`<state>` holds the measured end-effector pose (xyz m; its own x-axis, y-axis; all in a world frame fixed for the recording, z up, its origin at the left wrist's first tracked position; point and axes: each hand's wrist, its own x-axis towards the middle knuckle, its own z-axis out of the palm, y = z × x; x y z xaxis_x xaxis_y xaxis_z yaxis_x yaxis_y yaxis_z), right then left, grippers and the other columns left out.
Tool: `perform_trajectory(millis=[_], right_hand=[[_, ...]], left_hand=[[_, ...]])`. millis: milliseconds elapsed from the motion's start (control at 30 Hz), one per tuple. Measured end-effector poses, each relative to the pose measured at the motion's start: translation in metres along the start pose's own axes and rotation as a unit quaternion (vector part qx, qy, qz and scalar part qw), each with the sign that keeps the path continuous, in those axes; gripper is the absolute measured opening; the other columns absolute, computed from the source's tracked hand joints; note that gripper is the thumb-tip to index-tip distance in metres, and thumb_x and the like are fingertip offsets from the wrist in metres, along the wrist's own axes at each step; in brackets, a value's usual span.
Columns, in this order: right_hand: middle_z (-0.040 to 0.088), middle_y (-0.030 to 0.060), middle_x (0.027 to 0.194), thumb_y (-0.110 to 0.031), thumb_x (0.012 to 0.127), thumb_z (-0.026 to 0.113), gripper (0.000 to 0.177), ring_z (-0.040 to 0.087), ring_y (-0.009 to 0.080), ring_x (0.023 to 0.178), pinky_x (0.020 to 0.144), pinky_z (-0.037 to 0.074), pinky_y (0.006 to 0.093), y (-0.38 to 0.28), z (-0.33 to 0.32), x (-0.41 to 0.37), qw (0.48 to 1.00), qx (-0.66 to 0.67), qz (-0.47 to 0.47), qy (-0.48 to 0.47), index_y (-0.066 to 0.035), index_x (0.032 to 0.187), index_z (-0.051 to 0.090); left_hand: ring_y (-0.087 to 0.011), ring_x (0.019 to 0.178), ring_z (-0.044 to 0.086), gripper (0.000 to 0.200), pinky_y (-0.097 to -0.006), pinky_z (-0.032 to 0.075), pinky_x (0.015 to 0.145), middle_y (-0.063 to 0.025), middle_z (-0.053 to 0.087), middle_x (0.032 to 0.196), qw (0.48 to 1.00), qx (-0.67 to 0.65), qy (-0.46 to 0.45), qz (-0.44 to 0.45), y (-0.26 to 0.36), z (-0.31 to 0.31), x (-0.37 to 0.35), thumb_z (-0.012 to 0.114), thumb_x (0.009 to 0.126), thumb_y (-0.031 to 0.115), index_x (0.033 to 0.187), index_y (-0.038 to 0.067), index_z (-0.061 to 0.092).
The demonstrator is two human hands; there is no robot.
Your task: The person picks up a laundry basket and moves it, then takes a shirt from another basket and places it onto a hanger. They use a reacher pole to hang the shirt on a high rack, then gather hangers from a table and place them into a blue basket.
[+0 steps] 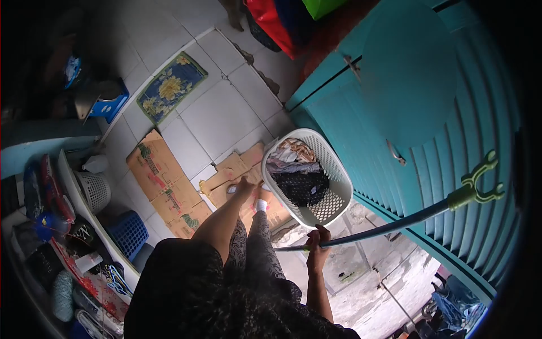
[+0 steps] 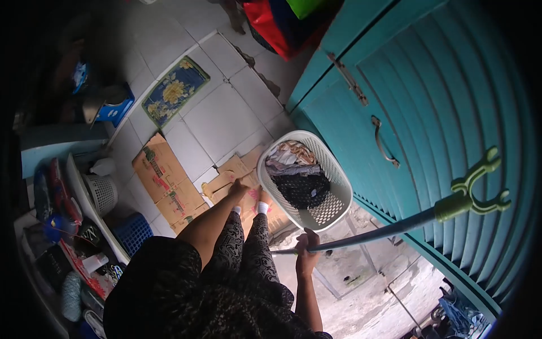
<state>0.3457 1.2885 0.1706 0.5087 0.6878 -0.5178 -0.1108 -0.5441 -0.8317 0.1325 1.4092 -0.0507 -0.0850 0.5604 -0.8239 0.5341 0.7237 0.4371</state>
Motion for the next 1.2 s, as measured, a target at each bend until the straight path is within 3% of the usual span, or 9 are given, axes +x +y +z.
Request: perform_trajectory(millis=[67, 100, 300, 567, 700, 767, 900, 1067, 1200], right_hand=[[0.051, 0.0020, 0.068, -0.010, 0.084, 0.047, 0.019, 0.043, 0.0061, 0.051, 0.046, 0.036, 0.0200, -0.035, 0.006, 0.003, 0.999, 0.004, -0.039, -0.023, -0.001, 0.101, 0.050], [0.050, 0.0012, 0.065, -0.010, 0.084, 0.047, 0.019, 0.042, 0.0057, 0.050, 0.044, 0.035, 0.0198, -0.048, 0.008, 0.005, 0.995, 0.002, -0.085, -0.043, -0.001, 0.100, 0.050], [0.042, -0.0008, 0.057, -0.028, 0.088, 0.045, 0.024, 0.038, 0.0060, 0.049, 0.043, 0.029, 0.0209, -0.112, 0.056, 0.016, 0.956, 0.005, -0.207, -0.206, -0.005, 0.093, 0.049], [0.042, -0.0005, 0.061, -0.029, 0.085, 0.050, 0.025, 0.039, 0.0083, 0.057, 0.056, 0.032, 0.0237, -0.128, 0.177, -0.046, 0.888, -0.030, -0.182, -0.421, -0.005, 0.087, 0.051], [0.039, -0.0010, 0.063, -0.025, 0.083, 0.052, 0.019, 0.038, 0.0089, 0.059, 0.056, 0.031, 0.0239, -0.102, 0.241, -0.120, 0.812, -0.043, -0.211, -0.542, -0.006, 0.083, 0.051], [0.040, -0.0007, 0.064, -0.024, 0.082, 0.052, 0.019, 0.038, 0.0087, 0.060, 0.057, 0.032, 0.0240, -0.089, 0.266, -0.182, 0.774, -0.060, -0.208, -0.595, -0.005, 0.082, 0.050], [0.041, -0.0010, 0.064, -0.024, 0.085, 0.050, 0.018, 0.039, 0.0084, 0.060, 0.058, 0.032, 0.0227, -0.031, 0.305, -0.302, 0.698, -0.092, -0.210, -0.679, -0.006, 0.084, 0.051], [0.045, -0.0006, 0.066, -0.020, 0.086, 0.050, 0.015, 0.043, 0.0091, 0.064, 0.064, 0.035, 0.0228, 0.052, 0.328, -0.447, 0.588, -0.154, -0.152, -0.779, -0.005, 0.082, 0.052], [0.054, 0.0038, 0.077, -0.028, 0.087, 0.048, 0.027, 0.051, 0.0140, 0.075, 0.071, 0.042, 0.0283, 0.091, 0.332, -0.545, 0.408, -0.225, -0.289, -0.837, -0.001, 0.087, 0.053]], left_hand=[[-0.0256, 0.080, 0.059, 0.060, -0.0309, 0.047, 0.068, -0.0201, 0.057, 0.091, 0.997, -0.039, -0.059, 0.036, -0.078, -0.006, 0.009, 0.065, 0.064, 0.019, 0.114, -0.004, 0.041], [-0.0139, 0.072, 0.057, 0.029, -0.0260, 0.045, 0.063, -0.0067, 0.059, 0.079, 0.987, -0.144, 0.025, 0.069, -0.096, -0.010, -0.011, 0.058, 0.065, 0.016, 0.093, 0.009, 0.060], [-0.0166, 0.073, 0.062, 0.044, -0.0280, 0.046, 0.050, -0.0081, 0.063, 0.079, 0.940, -0.285, 0.180, -0.046, -0.195, -0.087, -0.151, 0.063, 0.072, 0.017, 0.110, 0.004, 0.046], [-0.0181, 0.083, 0.059, 0.035, -0.0340, 0.044, 0.064, -0.0089, 0.061, 0.094, 0.662, -0.633, 0.374, -0.146, -0.297, -0.074, -0.280, 0.049, 0.081, 0.012, 0.115, 0.007, 0.042], [-0.0190, 0.090, 0.057, 0.042, -0.0365, 0.041, 0.071, -0.0081, 0.060, 0.097, 0.592, -0.711, 0.339, -0.170, -0.360, -0.014, -0.313, 0.049, 0.082, 0.015, 0.121, 0.007, 0.037], [-0.0185, 0.087, 0.057, 0.045, -0.0376, 0.042, 0.067, -0.0065, 0.060, 0.095, 0.629, -0.679, 0.361, -0.113, -0.408, 0.033, -0.320, 0.055, 0.079, 0.017, 0.120, 0.008, 0.039], [-0.0172, 0.082, 0.059, 0.045, -0.0390, 0.043, 0.064, -0.0033, 0.060, 0.090, 0.514, -0.748, 0.349, -0.232, -0.468, 0.061, -0.375, 0.057, 0.076, 0.016, 0.118, 0.009, 0.041], [-0.0157, 0.089, 0.056, 0.040, -0.0346, 0.040, 0.072, -0.0043, 0.059, 0.095, 0.337, -0.788, 0.485, -0.176, -0.533, 0.081, -0.464, 0.049, 0.080, 0.019, 0.118, 0.009, 0.040], [-0.0154, 0.094, 0.055, 0.040, -0.0355, 0.040, 0.075, -0.0046, 0.058, 0.101, 0.187, -0.800, 0.526, -0.222, -0.555, 0.113, -0.504, 0.047, 0.079, 0.015, 0.118, 0.010, 0.040]])
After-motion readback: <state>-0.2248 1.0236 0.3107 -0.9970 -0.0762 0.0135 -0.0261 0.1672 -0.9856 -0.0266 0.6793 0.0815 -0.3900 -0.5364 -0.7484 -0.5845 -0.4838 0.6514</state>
